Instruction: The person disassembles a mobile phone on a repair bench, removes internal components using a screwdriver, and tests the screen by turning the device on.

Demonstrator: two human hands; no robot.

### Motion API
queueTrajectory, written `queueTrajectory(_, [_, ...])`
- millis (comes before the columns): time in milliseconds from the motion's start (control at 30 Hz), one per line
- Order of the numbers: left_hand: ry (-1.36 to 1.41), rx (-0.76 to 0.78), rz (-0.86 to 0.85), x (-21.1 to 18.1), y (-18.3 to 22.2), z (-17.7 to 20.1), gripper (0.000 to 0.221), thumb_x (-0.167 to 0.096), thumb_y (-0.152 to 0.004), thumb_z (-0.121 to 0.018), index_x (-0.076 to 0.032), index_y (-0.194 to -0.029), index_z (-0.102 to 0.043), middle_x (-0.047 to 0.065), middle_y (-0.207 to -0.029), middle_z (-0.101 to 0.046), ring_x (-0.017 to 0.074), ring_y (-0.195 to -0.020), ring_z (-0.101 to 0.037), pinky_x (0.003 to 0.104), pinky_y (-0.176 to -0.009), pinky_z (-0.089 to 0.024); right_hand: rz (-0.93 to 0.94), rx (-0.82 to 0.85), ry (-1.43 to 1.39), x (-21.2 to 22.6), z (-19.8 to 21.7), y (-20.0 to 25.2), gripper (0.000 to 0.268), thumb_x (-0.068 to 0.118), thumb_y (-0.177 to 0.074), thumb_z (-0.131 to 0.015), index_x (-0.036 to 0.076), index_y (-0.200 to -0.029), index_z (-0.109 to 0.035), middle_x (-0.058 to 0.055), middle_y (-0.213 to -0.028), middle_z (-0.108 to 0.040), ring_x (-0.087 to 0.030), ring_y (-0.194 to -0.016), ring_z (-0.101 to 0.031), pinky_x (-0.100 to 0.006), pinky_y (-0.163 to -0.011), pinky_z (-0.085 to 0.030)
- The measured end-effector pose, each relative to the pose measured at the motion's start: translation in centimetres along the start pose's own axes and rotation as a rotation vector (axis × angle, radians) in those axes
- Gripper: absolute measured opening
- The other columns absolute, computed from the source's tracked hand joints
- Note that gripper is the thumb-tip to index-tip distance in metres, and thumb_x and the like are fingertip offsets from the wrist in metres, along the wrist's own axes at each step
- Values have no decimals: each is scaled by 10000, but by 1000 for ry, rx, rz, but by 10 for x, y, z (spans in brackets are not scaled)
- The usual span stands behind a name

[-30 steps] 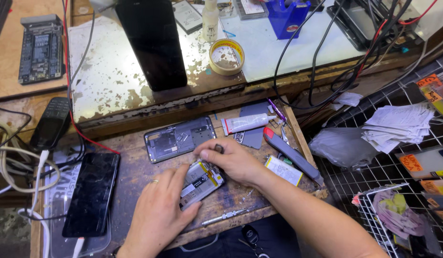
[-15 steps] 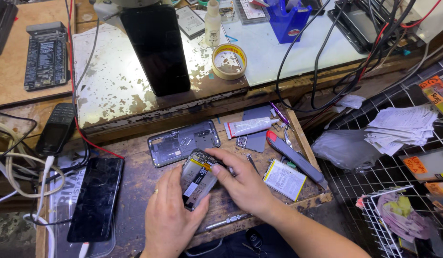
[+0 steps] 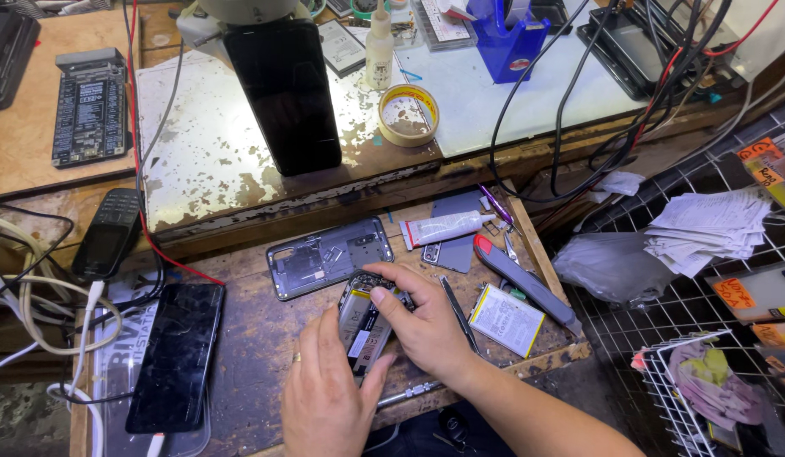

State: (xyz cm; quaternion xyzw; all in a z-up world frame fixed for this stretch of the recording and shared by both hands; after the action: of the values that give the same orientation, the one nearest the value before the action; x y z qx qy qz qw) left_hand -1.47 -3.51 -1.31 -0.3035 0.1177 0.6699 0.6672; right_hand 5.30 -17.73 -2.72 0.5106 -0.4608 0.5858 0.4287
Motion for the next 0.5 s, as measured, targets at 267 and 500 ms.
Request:
queueTrajectory(267, [-59,-141,-160,-4,3,3,816,-305,-726,-843,62,-1354,-473,235,-1171,-608,399,-1011,-663,456,-765,-556,-67,-21,-164,-17,-2,-1,211,123,-986,-651,-22,-1135,-688,-26,-1022,-701,-86,-964,-622,-259,-875,-529])
queueTrajectory(500, [-99,-175,-202,-4,5,6,743,-300,-774,-812,95,-1328,-512,234,-1148,-623,374,-987,-665,440,-781,-556,-60,-19,-56,-18,2,-1,147,113,-969,-682,-6,-1054,-693,-12,-965,-687,-70,-940,-595,-241,-859,-509])
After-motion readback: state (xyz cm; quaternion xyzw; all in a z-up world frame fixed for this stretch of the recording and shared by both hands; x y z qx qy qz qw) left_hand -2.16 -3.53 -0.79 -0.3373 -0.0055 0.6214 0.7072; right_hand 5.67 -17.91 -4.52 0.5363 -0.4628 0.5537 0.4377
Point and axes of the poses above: each hand's wrist, its own y-axis away from the middle knuckle, its own z-axis out of the back of the hand, x = y × z, the point moved 1 cm from there along -y, towards the middle knuckle
